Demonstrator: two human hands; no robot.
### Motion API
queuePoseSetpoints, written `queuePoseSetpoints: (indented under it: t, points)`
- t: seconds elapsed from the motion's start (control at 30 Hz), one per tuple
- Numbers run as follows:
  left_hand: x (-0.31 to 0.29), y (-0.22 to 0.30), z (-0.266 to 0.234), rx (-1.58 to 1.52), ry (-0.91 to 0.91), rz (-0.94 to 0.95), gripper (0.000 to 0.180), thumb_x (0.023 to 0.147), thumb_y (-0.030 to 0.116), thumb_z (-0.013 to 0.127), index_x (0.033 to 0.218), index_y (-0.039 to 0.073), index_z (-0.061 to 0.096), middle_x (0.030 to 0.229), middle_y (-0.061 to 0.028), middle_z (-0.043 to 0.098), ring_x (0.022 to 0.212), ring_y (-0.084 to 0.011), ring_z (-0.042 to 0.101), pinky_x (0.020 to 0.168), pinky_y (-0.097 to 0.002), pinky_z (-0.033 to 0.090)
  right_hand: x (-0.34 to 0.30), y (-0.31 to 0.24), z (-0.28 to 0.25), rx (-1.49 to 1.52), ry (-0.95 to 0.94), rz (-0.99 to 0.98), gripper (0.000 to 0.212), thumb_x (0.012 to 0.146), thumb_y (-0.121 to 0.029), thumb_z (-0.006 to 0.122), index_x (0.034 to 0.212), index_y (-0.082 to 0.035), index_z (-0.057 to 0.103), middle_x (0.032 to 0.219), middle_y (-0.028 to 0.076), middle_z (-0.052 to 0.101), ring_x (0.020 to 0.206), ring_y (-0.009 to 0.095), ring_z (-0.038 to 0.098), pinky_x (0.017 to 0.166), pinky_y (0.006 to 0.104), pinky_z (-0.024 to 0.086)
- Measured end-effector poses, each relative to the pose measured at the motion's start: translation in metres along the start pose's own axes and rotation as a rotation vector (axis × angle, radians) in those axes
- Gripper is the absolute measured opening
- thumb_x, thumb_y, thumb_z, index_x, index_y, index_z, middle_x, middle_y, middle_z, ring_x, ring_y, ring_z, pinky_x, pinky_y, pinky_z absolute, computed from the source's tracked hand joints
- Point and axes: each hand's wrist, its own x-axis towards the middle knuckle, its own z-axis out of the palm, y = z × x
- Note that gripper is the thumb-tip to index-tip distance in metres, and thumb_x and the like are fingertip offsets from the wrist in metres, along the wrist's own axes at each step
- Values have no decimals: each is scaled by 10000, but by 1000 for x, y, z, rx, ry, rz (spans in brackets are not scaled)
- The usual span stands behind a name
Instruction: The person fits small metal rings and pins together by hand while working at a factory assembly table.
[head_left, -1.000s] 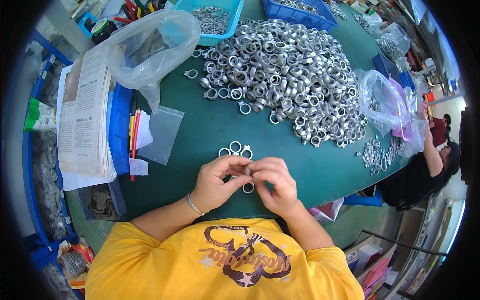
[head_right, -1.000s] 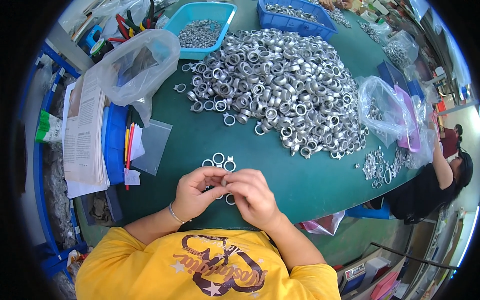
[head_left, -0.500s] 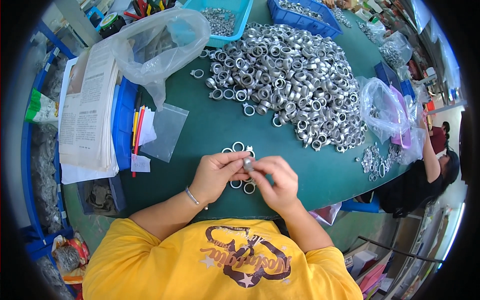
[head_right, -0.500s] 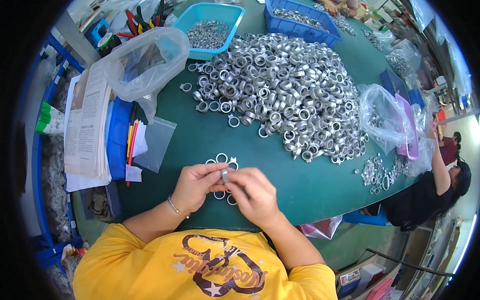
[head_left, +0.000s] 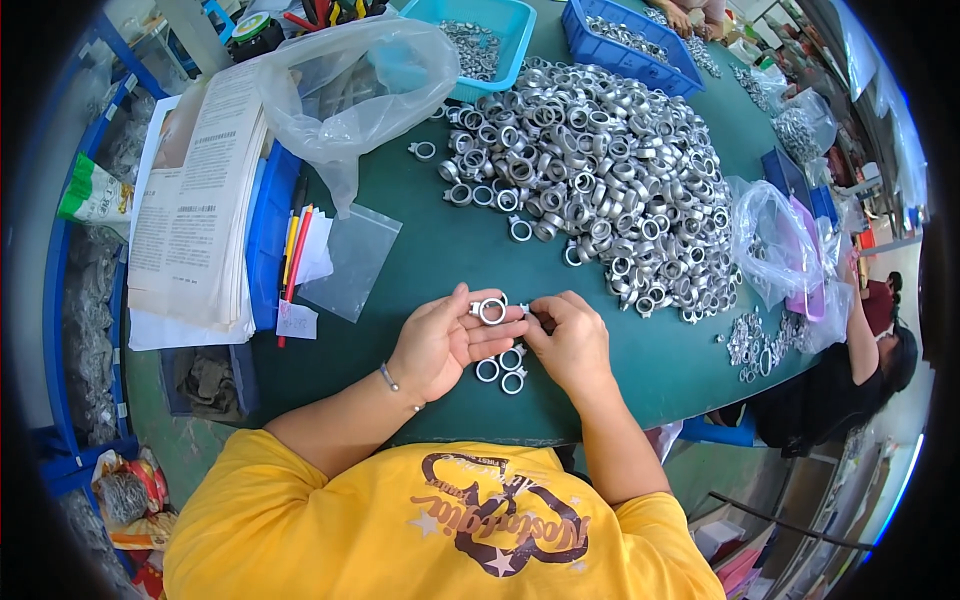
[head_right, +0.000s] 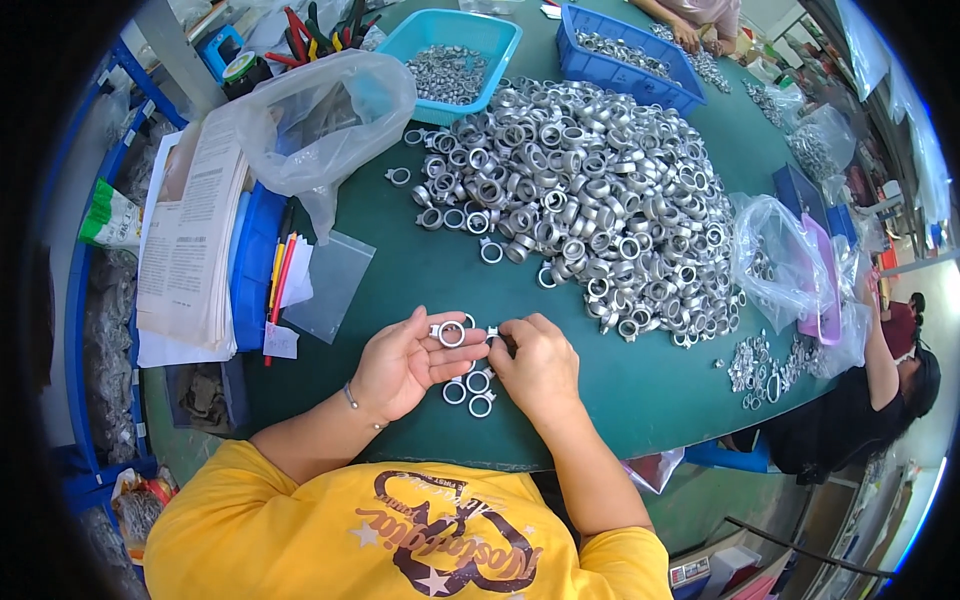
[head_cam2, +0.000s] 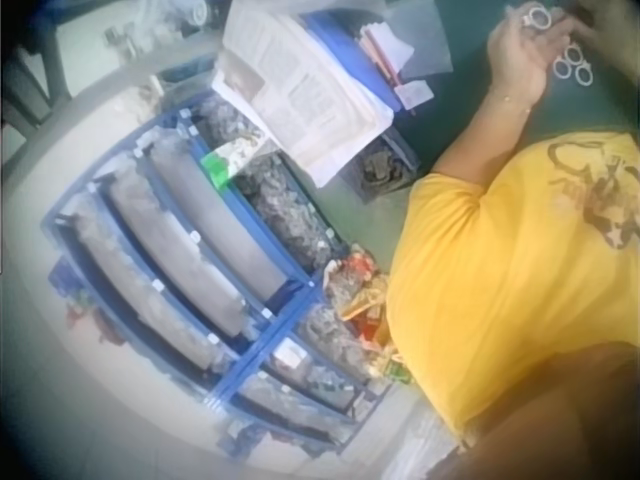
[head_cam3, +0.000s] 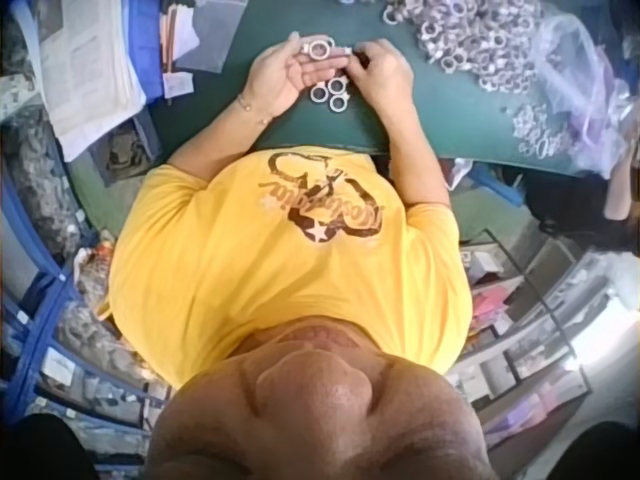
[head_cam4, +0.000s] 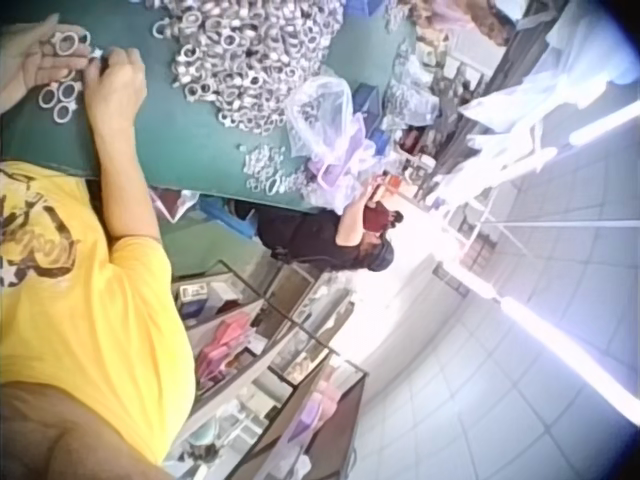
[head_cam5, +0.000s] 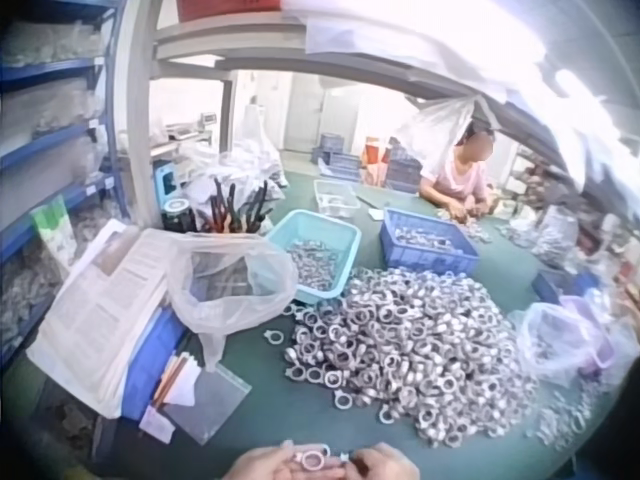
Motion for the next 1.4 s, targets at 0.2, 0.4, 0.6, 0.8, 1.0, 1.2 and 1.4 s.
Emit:
queuePoseSetpoints:
  t: [0.2,0.4,0.6,0.8,1.0,1.2,1.4]
  points:
    - [1,-1,2,-13,1,-16,396,967,285,337,1158,-30,482,1117,-229,558,1028,-316,574,822,-353,504,-4,8,-13,719,-115,383,108,811,-33,618,890,37,641,750,24,636,640,54,556,568,191,454]
    - [-1,-10,-2,320,45,52,181,832,35,597,1009,2,577,822,-54,599,601,-85,542,490,-194,457,-15,1,-9,765,-6,174,118,783,10,619,898,21,642,770,26,618,644,72,578,579,194,473]
    - [-8,-12,9,696,-5,159,100,777,-1,658,868,-16,619,821,-41,578,551,-84,539,497,-186,438,-22,-13,-8,489,99,-181,119,763,42,602,873,9,633,830,89,608,676,134,613,592,224,500]
    - [-9,-16,8,944,-66,448,92,745,-27,680,822,-13,631,850,-42,571,588,-81,555,521,-181,445,-27,-3,-7,899,-64,148,159,867,20,502,1001,15,586,850,71,606,729,126,605,629,226,504]
    - [-9,-18,8,1024,-103,554,112,732,-35,685,826,-4,634,830,-39,562,652,-84,568,553,-173,450,-27,1,-14,1176,-274,278,234,947,-127,437,1107,26,514,803,64,589,675,110,578,593,210,483]
    - [-9,-19,9,1046,-90,585,116,729,-38,686,823,10,636,833,-41,566,681,-90,572,567,-176,456,-25,7,-15,1246,-455,258,243,938,-152,467,1103,19,517,812,65,589,684,123,582,596,221,489]
    - [-10,-19,10,1004,-40,585,135,733,-42,683,841,12,621,834,-35,570,698,-86,572,592,-176,457,-27,13,-10,1567,-470,215,227,885,-42,520,1105,2,489,991,120,579,838,168,588,658,275,523]
